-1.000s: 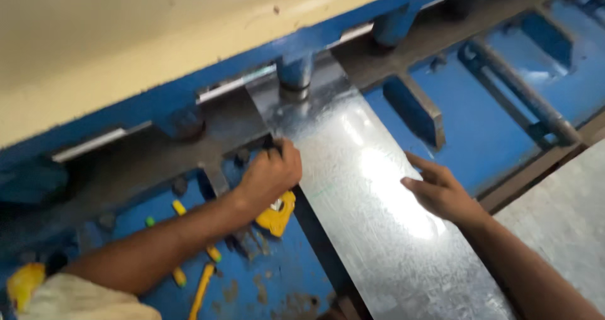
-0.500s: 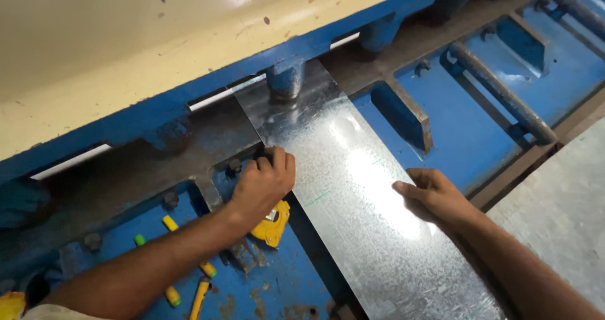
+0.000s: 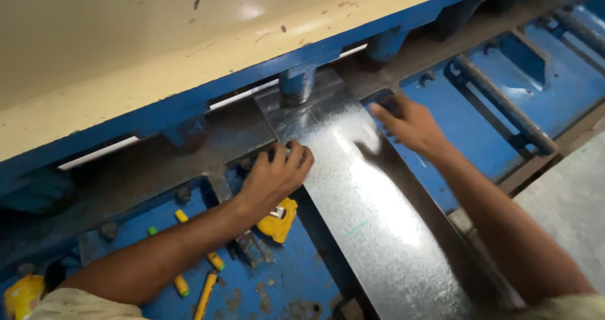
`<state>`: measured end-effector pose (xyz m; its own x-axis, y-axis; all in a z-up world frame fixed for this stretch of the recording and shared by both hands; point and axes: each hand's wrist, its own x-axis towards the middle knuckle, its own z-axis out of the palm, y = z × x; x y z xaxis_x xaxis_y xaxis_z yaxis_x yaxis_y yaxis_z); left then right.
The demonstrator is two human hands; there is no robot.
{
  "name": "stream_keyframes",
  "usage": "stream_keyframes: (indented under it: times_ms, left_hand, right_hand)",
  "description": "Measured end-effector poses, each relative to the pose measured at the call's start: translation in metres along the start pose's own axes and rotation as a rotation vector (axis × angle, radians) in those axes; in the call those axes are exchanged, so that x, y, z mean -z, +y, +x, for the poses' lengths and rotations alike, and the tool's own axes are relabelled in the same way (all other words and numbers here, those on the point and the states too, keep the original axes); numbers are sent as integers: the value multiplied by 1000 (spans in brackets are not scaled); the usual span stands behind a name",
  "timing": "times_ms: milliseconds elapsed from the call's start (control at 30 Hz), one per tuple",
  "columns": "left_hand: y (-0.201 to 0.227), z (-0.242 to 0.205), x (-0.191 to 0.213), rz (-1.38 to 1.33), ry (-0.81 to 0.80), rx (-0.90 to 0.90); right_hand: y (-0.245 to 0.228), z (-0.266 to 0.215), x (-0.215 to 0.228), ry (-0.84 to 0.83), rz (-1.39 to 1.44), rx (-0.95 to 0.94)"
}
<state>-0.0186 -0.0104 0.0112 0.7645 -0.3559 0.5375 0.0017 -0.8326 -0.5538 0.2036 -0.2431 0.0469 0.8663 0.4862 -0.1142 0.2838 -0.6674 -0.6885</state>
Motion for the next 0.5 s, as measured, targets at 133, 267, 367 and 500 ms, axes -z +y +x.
stream_keyframes:
  times_ms: [133, 267, 367, 500]
  left_hand:
    - [5, -3, -8, -35, 9, -52]
    - [9, -6, -8, 7, 3, -50]
    - [11, -5, -14, 12, -49, -11]
    - [-4, -5, -18, 60, -129, 88]
  right_hand:
    - [43, -68, 24, -161, 126, 26]
    - [75, -110, 7, -220, 298, -211]
    - [80, -114, -7, -197, 462, -235]
    - [55, -97, -15, -213, 490, -211]
